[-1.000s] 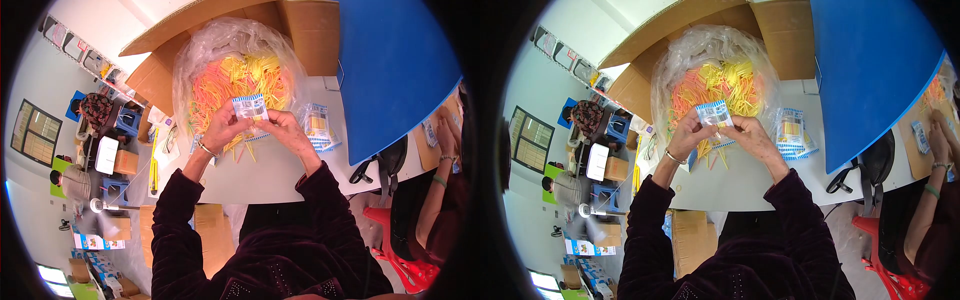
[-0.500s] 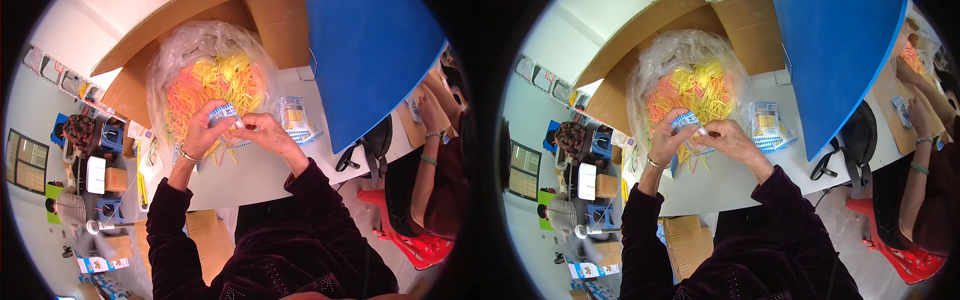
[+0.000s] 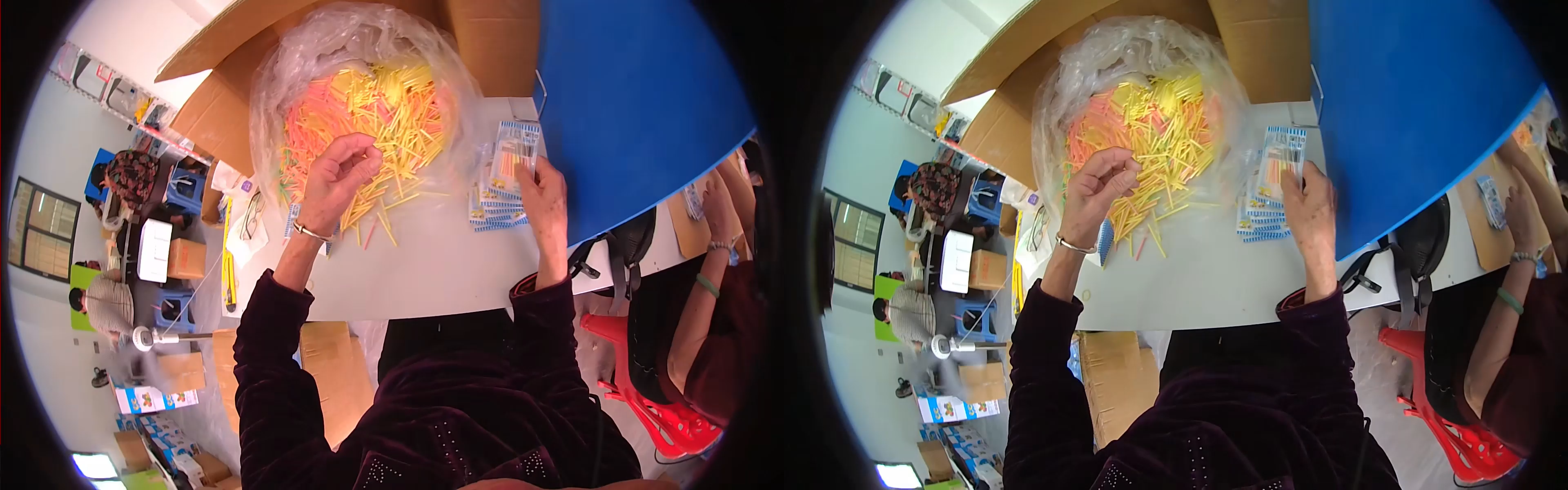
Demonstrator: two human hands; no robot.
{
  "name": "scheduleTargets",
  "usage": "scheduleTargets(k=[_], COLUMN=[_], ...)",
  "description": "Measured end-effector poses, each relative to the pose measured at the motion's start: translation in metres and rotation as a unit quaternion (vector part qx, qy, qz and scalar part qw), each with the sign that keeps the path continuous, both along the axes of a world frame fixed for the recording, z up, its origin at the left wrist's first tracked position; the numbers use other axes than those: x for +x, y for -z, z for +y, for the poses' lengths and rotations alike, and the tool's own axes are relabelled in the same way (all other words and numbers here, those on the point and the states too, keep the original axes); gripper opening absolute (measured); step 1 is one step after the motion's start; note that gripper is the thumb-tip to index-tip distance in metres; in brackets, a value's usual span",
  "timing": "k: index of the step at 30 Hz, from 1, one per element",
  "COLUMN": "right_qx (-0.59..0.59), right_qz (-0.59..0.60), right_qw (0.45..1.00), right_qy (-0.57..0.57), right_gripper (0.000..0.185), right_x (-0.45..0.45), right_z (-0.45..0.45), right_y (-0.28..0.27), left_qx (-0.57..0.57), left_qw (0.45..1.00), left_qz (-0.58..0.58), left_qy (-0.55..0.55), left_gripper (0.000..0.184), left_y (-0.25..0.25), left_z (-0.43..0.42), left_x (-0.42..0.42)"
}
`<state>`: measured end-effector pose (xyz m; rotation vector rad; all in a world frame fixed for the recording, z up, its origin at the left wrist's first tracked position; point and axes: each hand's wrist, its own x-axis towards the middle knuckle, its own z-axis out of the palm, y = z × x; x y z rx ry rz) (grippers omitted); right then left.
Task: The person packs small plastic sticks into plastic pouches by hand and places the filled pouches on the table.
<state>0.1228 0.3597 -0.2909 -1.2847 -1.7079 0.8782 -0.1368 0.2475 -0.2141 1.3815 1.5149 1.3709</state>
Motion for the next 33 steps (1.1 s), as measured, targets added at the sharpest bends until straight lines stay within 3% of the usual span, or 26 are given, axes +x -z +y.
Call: scheduleTargets(k=[2,3,5,7,9,10,11,15,17,19,23,26,29,33], right_qx=[-0.029,0.025,0.08,0.231,0.253,0.273,0.273,0.305,0.298,0.24,0.21,0.198,0.197,0.185], right_qz=[-0.014,-0.051,-0.087,-0.156,-0.168,-0.183,-0.18,-0.05,-0.005,0.031,0.054,0.066,0.085,0.105], right_qw=[0.999,0.998,0.993,0.96,0.951,0.942,0.943,0.95,0.949,0.955,0.959,0.959,0.957,0.957], right_qy=[-0.031,-0.025,-0.025,0.041,0.052,0.07,0.067,-0.049,-0.107,-0.171,-0.185,-0.19,-0.197,-0.196], right_gripper=[0.019,0.023,0.028,0.037,0.04,0.044,0.044,0.038,0.037,0.032,0.027,0.024,0.022,0.023], right_x=[-0.001,-0.003,-0.008,-0.012,-0.018,-0.023,-0.029,-0.066,-0.085,-0.1,-0.118,-0.122,-0.122,-0.123], right_z=[0.0,-0.001,-0.005,-0.011,-0.021,-0.027,-0.032,-0.053,-0.06,-0.065,-0.067,-0.067,-0.068,-0.059], right_y=[0.005,0.01,0.009,0.002,-0.011,-0.017,-0.023,-0.031,-0.024,-0.014,0.011,0.019,0.02,0.016], left_qx=[-0.005,-0.006,-0.019,-0.052,-0.08,-0.052,-0.024,-0.104,-0.1,-0.109,-0.044,-0.063,0.004,0.029], left_qw=[1.0,1.0,0.992,0.978,0.958,0.925,0.88,0.817,0.815,0.872,0.882,0.896,0.857,0.853], left_qz=[0.003,0.004,0.119,0.186,0.255,0.357,0.454,0.531,0.528,0.407,0.386,0.344,0.44,0.454], left_qy=[-0.003,-0.008,-0.047,-0.078,-0.106,-0.121,-0.134,-0.201,-0.216,-0.249,-0.267,-0.274,-0.268,-0.257], left_gripper=[0.025,0.025,0.026,0.028,0.031,0.032,0.034,0.042,0.044,0.039,0.025,0.017,0.013,0.01], left_y=[0.01,0.015,0.024,0.028,0.029,0.032,0.037,0.06,0.079,0.091,0.1,0.097,0.1,0.065], left_z=[-0.005,-0.006,-0.011,-0.024,-0.036,-0.045,-0.053,-0.075,-0.08,-0.08,-0.08,-0.078,-0.077,-0.07], left_x=[-0.016,-0.024,-0.038,-0.054,-0.066,-0.071,-0.077,-0.109,-0.117,-0.12,-0.122,-0.121,-0.125,-0.102])
